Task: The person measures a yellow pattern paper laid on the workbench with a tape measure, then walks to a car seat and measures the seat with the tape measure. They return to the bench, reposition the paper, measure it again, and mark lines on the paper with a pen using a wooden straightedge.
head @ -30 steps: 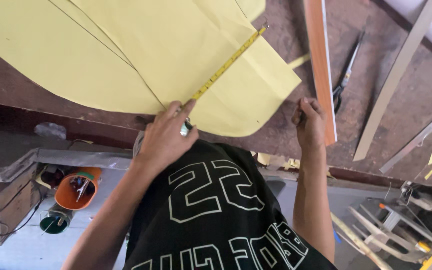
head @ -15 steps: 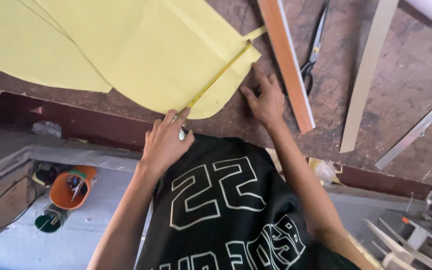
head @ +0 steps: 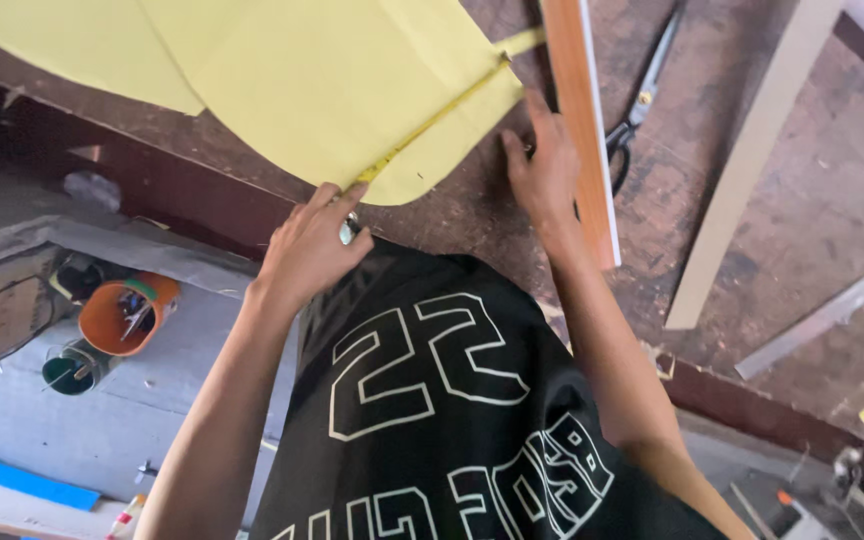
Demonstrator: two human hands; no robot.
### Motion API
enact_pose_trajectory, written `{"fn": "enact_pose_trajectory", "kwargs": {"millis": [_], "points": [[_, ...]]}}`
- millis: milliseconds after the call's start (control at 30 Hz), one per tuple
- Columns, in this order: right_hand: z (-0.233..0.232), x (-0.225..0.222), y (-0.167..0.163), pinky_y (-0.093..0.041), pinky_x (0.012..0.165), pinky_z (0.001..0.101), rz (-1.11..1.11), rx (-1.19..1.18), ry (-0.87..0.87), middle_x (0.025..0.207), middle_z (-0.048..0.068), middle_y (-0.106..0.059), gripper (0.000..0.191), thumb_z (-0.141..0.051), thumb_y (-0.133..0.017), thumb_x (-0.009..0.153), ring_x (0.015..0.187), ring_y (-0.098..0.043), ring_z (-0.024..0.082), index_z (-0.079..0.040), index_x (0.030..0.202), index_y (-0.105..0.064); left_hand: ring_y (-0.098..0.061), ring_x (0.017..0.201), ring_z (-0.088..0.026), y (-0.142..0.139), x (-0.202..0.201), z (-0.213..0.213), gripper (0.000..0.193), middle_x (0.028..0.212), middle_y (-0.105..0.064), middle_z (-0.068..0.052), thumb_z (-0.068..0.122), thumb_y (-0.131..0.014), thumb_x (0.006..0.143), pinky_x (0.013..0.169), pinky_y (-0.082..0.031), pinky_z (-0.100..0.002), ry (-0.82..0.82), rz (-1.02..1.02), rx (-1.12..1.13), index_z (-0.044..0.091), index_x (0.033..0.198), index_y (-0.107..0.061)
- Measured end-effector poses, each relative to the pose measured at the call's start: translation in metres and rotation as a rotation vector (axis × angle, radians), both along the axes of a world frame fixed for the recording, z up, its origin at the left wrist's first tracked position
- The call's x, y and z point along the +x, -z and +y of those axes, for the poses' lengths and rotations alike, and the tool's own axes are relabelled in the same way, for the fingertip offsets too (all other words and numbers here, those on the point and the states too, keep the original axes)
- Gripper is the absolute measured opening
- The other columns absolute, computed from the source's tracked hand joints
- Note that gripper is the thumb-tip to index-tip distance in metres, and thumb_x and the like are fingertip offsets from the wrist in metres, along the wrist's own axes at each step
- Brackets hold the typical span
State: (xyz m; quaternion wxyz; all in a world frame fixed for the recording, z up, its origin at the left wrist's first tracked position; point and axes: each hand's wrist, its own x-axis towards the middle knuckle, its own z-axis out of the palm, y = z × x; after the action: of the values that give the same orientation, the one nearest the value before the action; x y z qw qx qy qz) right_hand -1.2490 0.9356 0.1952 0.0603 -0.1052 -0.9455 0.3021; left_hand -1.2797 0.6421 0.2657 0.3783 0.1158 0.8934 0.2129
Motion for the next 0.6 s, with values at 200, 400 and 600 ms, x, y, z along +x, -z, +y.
{"fn": "enact_pose_trajectory", "kwargs": {"millis": [200,400,600], "points": [[-0.010,-0.016,-0.012,-0.049,0.073,0.0515,-0.161,0.072,0.094,0.098,0.017,-0.063,0.057,-0.022,-0.078,0.095,0.090,-0.065,0.038,-0.016,0.147,-0.056,-0.061,0.117,-0.038,-0.005,-0.004,0.005,0.063,0.137,-0.056,-0.009,0.036,-0.063,0.088,0.097,-0.052,-0.050,-0.001,-0.005,-0.035,0.020,0.148,-0.054],[-0.013,-0.015,-0.023,-0.050,0.077,0.0515,-0.125,0.052,0.055,0.105,0.020,-0.066,0.056,-0.022,-0.076,0.096,0.096,-0.066,0.041,-0.014,0.148,-0.056,-0.061,0.119,-0.037,-0.001,-0.010,0.007,0.063,0.139,-0.055,-0.008,0.039,-0.061,0.089,0.096,-0.053,-0.051,0.012,-0.039,-0.106,0.020,0.149,-0.052],[-0.007,-0.023,-0.024,-0.052,0.082,0.0511,-0.065,-0.015,0.003,0.111,0.022,-0.069,0.055,-0.024,-0.076,0.097,0.101,-0.066,0.042,-0.012,0.146,-0.056,-0.061,0.117,-0.039,0.001,-0.008,0.010,0.065,0.137,-0.055,-0.008,0.039,-0.062,0.089,0.095,-0.054,-0.052,0.006,-0.067,-0.132,0.021,0.150,-0.050]]}}
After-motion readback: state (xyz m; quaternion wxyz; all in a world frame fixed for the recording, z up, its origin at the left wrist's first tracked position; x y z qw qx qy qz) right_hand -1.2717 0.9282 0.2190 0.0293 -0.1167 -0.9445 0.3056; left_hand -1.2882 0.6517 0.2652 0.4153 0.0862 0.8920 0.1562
